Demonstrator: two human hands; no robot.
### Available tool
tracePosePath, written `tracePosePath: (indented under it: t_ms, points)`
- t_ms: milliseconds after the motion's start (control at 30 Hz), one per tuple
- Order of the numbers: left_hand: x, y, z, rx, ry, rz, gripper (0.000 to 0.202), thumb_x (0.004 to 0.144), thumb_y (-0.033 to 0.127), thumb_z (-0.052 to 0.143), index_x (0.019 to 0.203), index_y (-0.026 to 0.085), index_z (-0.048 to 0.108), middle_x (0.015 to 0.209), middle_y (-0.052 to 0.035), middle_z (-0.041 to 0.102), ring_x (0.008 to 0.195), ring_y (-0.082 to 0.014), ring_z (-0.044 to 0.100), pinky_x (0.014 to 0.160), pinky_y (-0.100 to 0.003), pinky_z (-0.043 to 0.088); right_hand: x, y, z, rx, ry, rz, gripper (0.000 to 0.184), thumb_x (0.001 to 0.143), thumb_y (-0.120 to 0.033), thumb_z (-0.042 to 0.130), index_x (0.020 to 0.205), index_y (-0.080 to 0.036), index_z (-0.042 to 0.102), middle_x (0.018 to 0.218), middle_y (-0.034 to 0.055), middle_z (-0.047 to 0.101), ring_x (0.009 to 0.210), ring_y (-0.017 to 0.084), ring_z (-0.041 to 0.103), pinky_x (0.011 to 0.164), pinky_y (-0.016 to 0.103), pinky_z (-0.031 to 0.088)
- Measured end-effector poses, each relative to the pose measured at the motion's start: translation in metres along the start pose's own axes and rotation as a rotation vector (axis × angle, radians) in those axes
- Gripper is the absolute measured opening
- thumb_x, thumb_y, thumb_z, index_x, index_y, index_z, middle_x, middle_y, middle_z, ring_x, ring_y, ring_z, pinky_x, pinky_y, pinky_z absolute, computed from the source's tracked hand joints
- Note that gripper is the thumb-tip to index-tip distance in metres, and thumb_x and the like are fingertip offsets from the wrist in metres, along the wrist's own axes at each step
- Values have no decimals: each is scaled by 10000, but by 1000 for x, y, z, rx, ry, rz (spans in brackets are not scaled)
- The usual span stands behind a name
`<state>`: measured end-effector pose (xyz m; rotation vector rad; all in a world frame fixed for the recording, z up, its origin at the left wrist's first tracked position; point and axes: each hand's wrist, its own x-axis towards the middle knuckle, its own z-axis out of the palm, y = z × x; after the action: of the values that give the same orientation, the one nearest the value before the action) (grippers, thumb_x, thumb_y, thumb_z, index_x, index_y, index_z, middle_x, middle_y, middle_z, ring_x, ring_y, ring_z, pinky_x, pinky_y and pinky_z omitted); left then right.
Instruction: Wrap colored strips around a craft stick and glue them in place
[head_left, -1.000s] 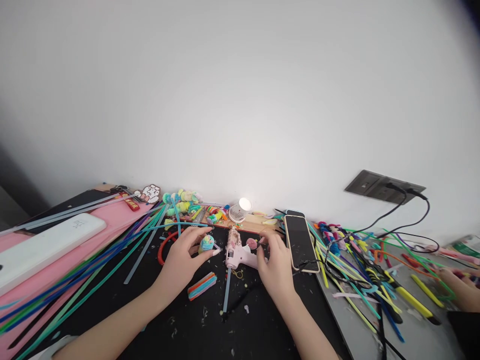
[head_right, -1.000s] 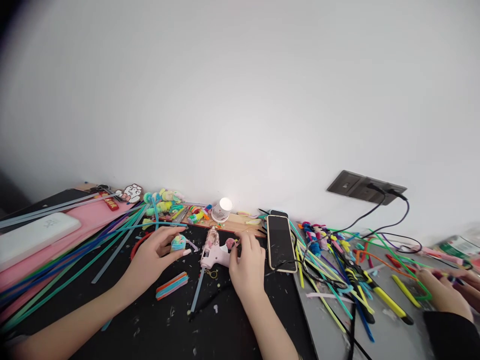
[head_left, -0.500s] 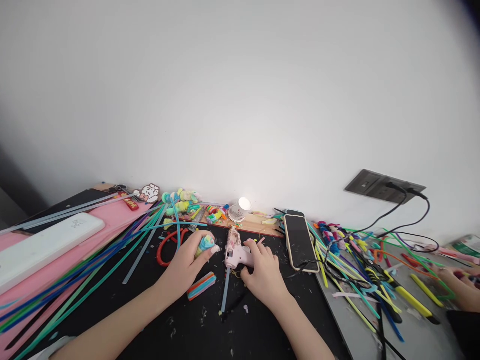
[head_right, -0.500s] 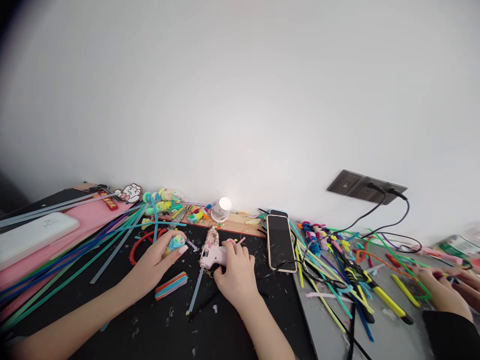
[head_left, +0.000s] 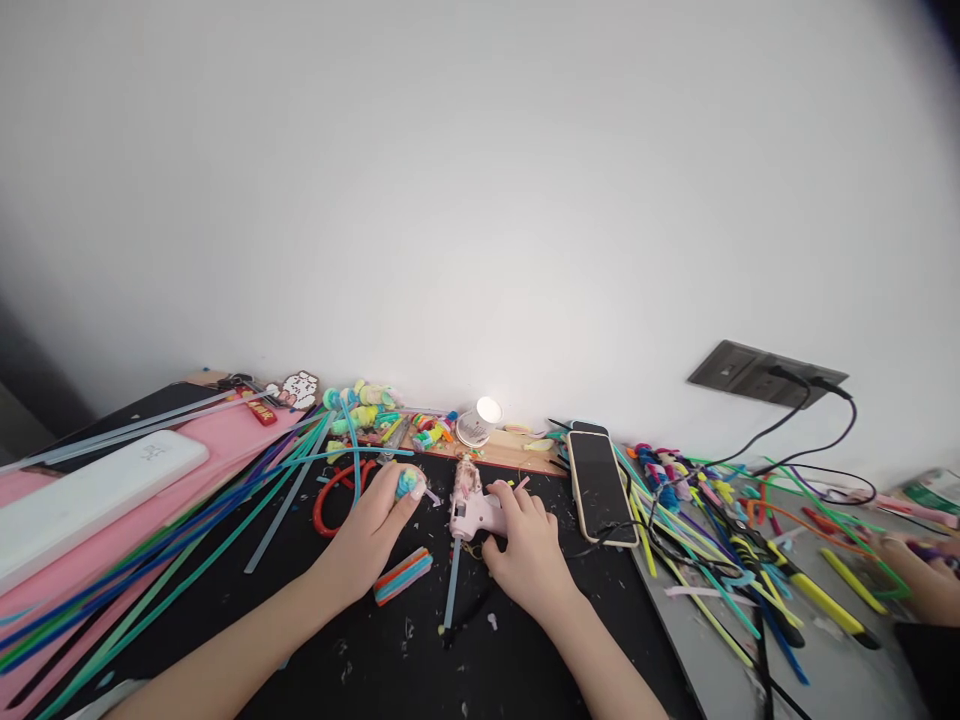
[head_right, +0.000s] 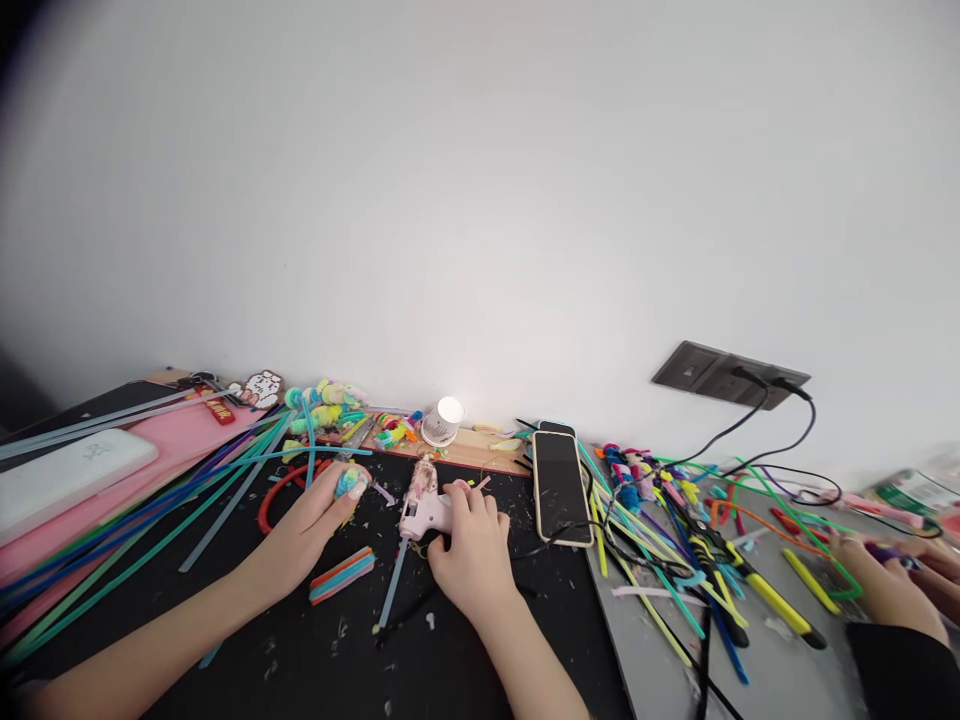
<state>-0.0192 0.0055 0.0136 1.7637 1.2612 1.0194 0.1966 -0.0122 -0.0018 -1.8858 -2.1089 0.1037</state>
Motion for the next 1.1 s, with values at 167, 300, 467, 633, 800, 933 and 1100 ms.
tracePosePath:
  t_ms: [167, 300, 467, 633, 800, 933, 1100]
  points:
    - [-1, -3, 2, -35, 18, -7, 297, 970, 470, 328, 913, 244, 513, 840, -12, 538, 827, -221, 545, 809, -358, 457, 0, 0, -2, 26, 32, -10, 546, 721, -153, 546, 1261, -232, 556, 1209, 115, 608, 1065, 321, 535, 851, 407, 371]
    - [0, -1, 1, -40, 10, -16, 308, 966, 474, 335, 903, 236, 520, 813, -4, 518, 804, -215, 533, 803, -354, 450, 2, -1, -9, 113, 118, -9, 454, 755, -165, 532, 1203, -224, 582, 1131, 97, 597, 1044, 294, 523, 851, 400, 374]
    - [1, 1, 2, -57, 55, -18, 306, 950, 486, 362, 902, 233, 528, 800, 2, 508, 768, -206, 520, 747, -335, 439, 4, 1, -14, 179, 189, -12, 333, 807, -152, 499, 1119, -202, 604, 1086, 80, 610, 1014, 263, 528, 852, 388, 371]
    - [0, -2, 1, -42, 111, -27, 300, 956, 485, 364, 875, 235, 509, 750, 9, 500, 718, -200, 513, 685, -314, 452, 4, 2, -12, 207, 227, -17, 294, 822, -136, 484, 1081, -189, 612, 1065, 77, 621, 1009, 257, 535, 855, 386, 372]
    - [5, -11, -5, 49, 184, -24, 305, 983, 454, 308, 875, 223, 476, 801, -14, 524, 778, -205, 562, 707, -313, 479, 4, 1, -8, 240, 249, -69, 299, 828, -133, 460, 1080, -180, 615, 1022, 81, 632, 968, 249, 557, 850, 386, 380]
    - [12, -17, -10, 321, 235, -2, 297, 974, 427, 290, 882, 210, 471, 837, -41, 546, 820, -235, 586, 712, -340, 486, 3, 3, -5, 250, 267, -90, 295, 832, -133, 457, 1077, -178, 616, 1011, 83, 639, 958, 249, 567, 837, 380, 390]
    - [16, -25, -13, 776, 121, -9, 228, 933, 370, 376, 917, 175, 492, 932, -119, 571, 782, -264, 615, 597, -324, 470, 4, 4, -3, 266, 270, -100, 292, 825, -116, 452, 1060, -176, 615, 999, 81, 650, 943, 247, 584, 840, 379, 399]
